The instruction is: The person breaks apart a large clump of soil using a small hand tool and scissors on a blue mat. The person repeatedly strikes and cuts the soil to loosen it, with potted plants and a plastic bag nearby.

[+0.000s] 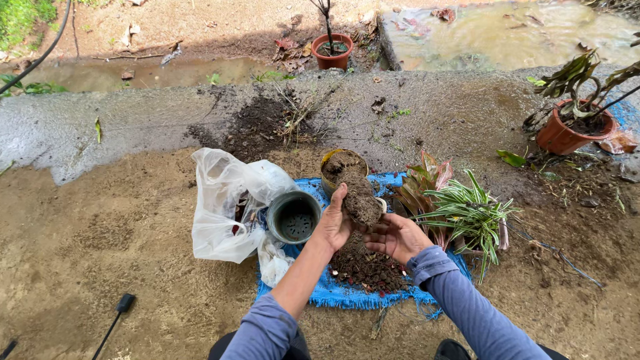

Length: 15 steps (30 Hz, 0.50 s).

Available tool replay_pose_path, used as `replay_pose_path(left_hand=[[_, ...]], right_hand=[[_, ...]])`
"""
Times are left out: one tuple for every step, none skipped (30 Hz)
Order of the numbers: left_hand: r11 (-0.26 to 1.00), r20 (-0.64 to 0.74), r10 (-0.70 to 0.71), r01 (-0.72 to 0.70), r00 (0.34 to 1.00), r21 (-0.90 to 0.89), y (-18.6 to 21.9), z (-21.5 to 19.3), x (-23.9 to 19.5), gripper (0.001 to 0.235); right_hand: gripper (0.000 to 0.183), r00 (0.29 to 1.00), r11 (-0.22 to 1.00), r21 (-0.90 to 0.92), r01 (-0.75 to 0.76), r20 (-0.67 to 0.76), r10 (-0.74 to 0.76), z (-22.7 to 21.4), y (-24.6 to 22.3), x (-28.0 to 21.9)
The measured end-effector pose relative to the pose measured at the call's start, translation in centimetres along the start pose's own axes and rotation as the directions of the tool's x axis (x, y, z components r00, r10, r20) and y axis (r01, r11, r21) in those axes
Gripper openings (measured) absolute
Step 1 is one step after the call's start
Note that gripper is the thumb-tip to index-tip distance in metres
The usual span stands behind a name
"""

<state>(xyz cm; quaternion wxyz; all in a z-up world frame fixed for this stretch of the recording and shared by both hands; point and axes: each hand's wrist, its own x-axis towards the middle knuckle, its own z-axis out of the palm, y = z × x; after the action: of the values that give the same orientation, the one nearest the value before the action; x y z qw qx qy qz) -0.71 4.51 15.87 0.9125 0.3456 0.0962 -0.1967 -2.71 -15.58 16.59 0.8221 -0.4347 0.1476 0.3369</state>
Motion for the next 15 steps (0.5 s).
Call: replay_pose_path(left_hand=[[1.0, -0.004, -0.01, 0.01, 1.0, 0.021, 0.1, -0.1, -0.1, 0.076], [0.999, -0.008, -0.02, 0.02, 1.0, 0.043, 0.0, -0.2, -0.2, 0.075], [0.997, -0.007, -0.034, 0.034, 0.999, 0.063, -0.1, -0.1, -0.2, 0.074], [0.997, -0.008, -0.061, 0.061, 0.998, 0.039, -0.1, 0.0, -0.2, 0.073], [0.996, -0.006, -0.089, 0.089, 0.996, 0.017, -0.1, 0.2, -0.3, 0.073], [0.993, -0.002, -0.117, 0.117, 0.993, -0.004, -0.1, 0.4, -0.2, 0.072], [0.995, -0.014, -0.103, 0.103, 0.995, -0.005, 0.0, 0.7, -0.2, 0.071], [0.996, -0.026, -0.089, 0.089, 0.996, -0.006, 0.0, 1.0, -0.3, 0.07], [0.997, -0.041, -0.076, 0.076, 0.996, -0.005, -0.1, 1.0, -0.6, 0.069], [0.996, -0.04, -0.091, 0.091, 0.995, -0.004, -0.2, 1.0, -0.7, 0.069], [0.995, -0.041, -0.101, 0.101, 0.994, -0.007, 0.0, 1.1, -0.7, 0.068], [0.994, -0.042, -0.112, 0.111, 0.993, -0.01, 0.1, 1.1, -0.7, 0.068], [0.994, -0.013, -0.113, 0.112, 0.994, -0.012, 0.4, 1.1, -0.8, 0.068], [0.993, 0.016, -0.113, 0.114, 0.993, -0.015, 0.7, 1.0, -1.1, 0.069], [0.993, 0.044, -0.116, 0.117, 0.992, -0.023, 0.7, 0.9, -1.5, 0.07]], right_hand=[[0.041, 0.999, 0.999, 0.029, -0.039, 0.022, 0.038, 0.4, -0.4, -0.3], [0.042, 0.996, 0.995, 0.057, -0.078, 0.045, 0.075, 0.5, -0.7, -0.3], [0.044, 0.992, 0.99, 0.085, -0.114, 0.064, 0.109, 0.1, -0.8, -0.4], [0.036, 0.984, 0.984, 0.128, -0.123, 0.144, 0.104, -0.5, -0.8, -0.3], [0.029, 0.97, 0.976, 0.171, -0.132, 0.223, 0.093, -1.2, -0.6, -0.2], [0.025, 0.951, 0.967, 0.211, -0.144, 0.299, 0.077, -2.0, -0.5, -0.2], [0.023, 0.962, 0.969, 0.2, -0.147, 0.258, 0.092, -2.4, -0.4, -0.1], [0.022, 0.97, 0.97, 0.19, -0.149, 0.217, 0.107, -2.6, -0.3, 0.0], [0.022, 0.976, 0.971, 0.182, -0.156, 0.177, 0.124, -2.7, 0.1, -0.1], [0.022, 0.98, 0.97, 0.183, -0.157, 0.15, 0.13, -2.5, 0.3, -0.1], [0.023, 0.982, 0.97, 0.18, -0.162, 0.125, 0.141, -2.2, 0.1, 0.0], [0.023, 0.983, 0.97, 0.176, -0.168, 0.1, 0.152, -1.8, -0.2, -0.1], [0.027, 0.978, 0.965, 0.189, -0.18, 0.136, 0.156, -1.4, -0.5, -0.3], [0.031, 0.972, 0.96, 0.201, -0.193, 0.171, 0.16, -1.1, -0.8, -0.5], [0.035, 0.965, 0.955, 0.21, -0.209, 0.202, 0.167, -0.9, -0.9, -1.0]])
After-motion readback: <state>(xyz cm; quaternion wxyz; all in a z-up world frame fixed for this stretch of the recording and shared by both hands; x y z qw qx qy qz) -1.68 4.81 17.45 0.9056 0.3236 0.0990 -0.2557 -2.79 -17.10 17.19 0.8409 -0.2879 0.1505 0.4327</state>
